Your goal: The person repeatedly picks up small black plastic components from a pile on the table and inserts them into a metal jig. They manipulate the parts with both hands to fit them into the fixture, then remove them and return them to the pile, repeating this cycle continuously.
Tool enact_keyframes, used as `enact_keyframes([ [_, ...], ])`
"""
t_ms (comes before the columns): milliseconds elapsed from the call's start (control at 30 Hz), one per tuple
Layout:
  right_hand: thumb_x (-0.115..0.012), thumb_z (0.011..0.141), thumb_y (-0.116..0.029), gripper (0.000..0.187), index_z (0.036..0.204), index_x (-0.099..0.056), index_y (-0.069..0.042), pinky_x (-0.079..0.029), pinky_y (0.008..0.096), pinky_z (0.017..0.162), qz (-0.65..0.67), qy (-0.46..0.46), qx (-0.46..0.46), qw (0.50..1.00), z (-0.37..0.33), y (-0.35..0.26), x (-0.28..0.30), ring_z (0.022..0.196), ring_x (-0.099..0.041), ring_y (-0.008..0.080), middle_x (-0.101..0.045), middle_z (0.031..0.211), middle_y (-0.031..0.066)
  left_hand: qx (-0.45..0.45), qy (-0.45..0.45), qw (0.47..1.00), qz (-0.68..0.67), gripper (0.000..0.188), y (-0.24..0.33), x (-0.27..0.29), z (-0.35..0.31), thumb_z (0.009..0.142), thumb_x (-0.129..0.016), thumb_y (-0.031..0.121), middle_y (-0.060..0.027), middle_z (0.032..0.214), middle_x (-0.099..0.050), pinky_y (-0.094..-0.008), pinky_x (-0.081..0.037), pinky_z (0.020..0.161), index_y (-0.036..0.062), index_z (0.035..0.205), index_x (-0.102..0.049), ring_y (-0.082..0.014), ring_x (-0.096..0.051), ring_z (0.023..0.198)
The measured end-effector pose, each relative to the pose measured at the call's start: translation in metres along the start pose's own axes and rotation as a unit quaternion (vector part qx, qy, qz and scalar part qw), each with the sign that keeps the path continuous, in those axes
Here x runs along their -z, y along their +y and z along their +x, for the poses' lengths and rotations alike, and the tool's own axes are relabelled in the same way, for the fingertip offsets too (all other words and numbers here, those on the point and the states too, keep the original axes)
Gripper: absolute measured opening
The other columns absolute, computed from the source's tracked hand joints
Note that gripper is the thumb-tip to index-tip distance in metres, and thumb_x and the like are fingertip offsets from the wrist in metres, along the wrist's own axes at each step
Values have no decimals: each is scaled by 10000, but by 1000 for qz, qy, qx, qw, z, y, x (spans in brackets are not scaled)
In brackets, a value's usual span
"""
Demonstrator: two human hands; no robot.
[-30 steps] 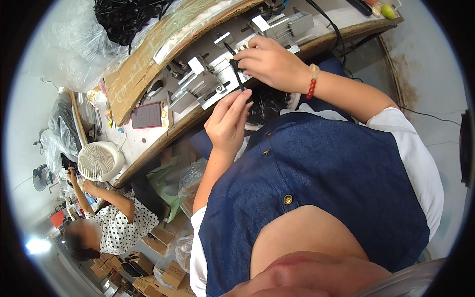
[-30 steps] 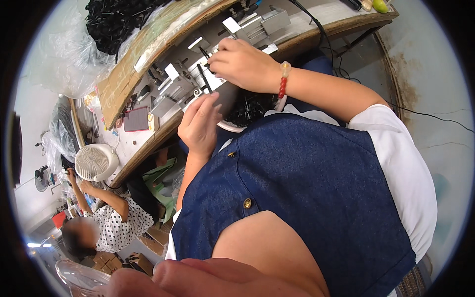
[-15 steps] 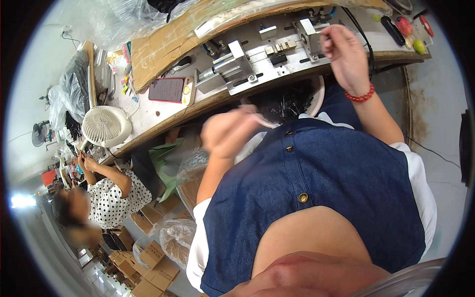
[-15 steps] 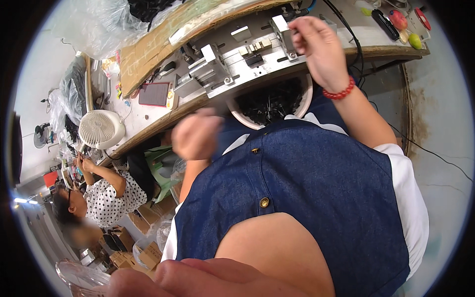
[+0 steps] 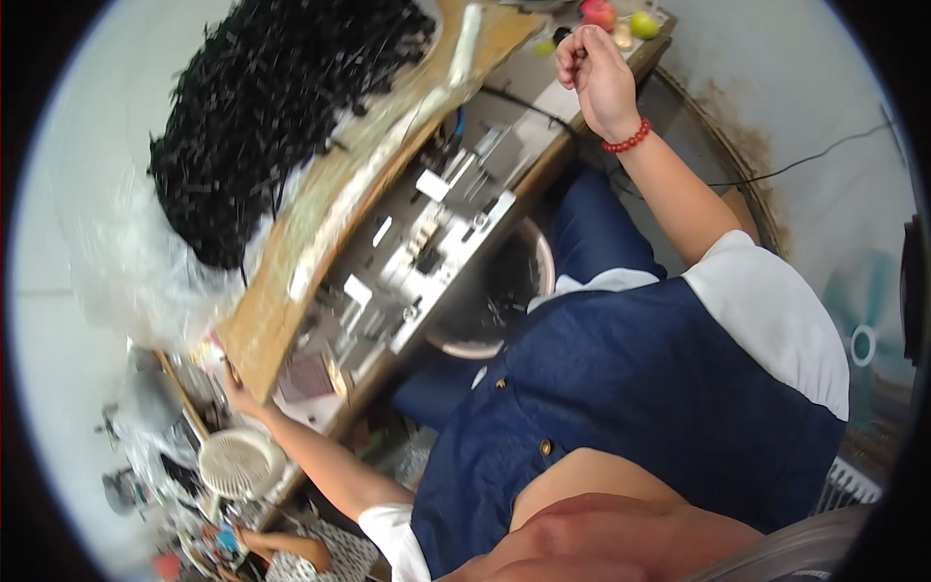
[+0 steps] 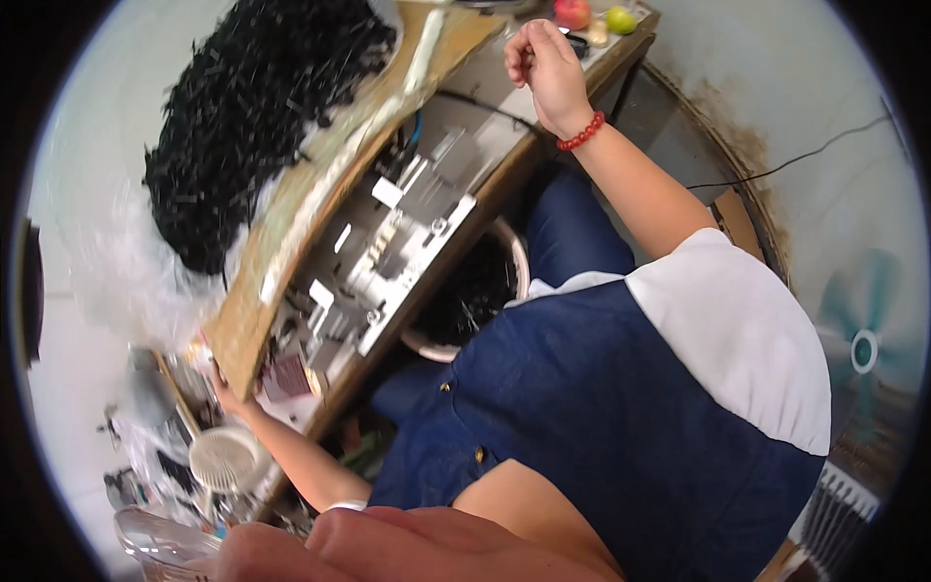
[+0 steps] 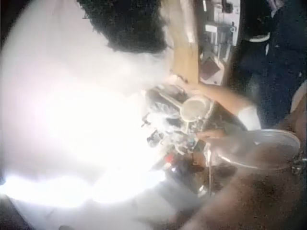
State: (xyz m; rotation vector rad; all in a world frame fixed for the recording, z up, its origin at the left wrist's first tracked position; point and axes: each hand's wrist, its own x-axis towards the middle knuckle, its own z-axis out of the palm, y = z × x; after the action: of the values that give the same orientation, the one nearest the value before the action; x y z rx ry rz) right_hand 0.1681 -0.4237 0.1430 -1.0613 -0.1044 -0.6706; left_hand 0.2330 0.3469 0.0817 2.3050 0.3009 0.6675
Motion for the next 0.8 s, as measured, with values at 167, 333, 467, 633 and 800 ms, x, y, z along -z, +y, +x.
enact_keyframes([
  [167,-619,1025,-181,138,999,-576,-52,-498,320,637,-243,124,104,956,109,-3,105,709,-611,150,-616,814,38,-123,172,974,84,352,35,-33,-54,966,-660,170,-152,1221,-624,-384,-527,898,94,1304,-724,-297,-628,1069],
  [333,-561,1040,-201,149,983,-538,-65,-481,350,614,-532,119,122,829,225,14,126,680,-605,200,-605,799,78,-32,258,965,33,338,86,-18,-159,1017,-573,83,-179,1305,-503,-385,-512,915,87,1332,-696,-265,-581,1085],
  [467,-563,1025,-175,121,995,-542,-60,-485,351,616,-642,81,52,761,290,55,130,689,-609,202,-608,806,80,-47,265,959,85,325,96,-13,-219,1021,-544,41,-175,1285,-491,-380,-513,887,45,1307,-697,-265,-573,1042],
  [633,-566,1006,-144,92,1010,-548,-54,-490,352,619,-702,42,-23,711,331,95,134,699,-613,204,-611,815,83,-94,178,963,180,337,95,-9,-263,1003,-515,-10,-149,1241,-482,-376,-503,847,25,1278,-708,-254,-560,995],
  [800,-569,987,-112,76,1025,-554,-48,-496,352,621,-712,14,-54,700,342,110,146,709,-617,206,-614,823,85,-68,126,976,165,359,93,-20,-282,976,-505,-52,-139,1177,-485,-376,-482,852,6,1269,-705,-267,-546,981],
])
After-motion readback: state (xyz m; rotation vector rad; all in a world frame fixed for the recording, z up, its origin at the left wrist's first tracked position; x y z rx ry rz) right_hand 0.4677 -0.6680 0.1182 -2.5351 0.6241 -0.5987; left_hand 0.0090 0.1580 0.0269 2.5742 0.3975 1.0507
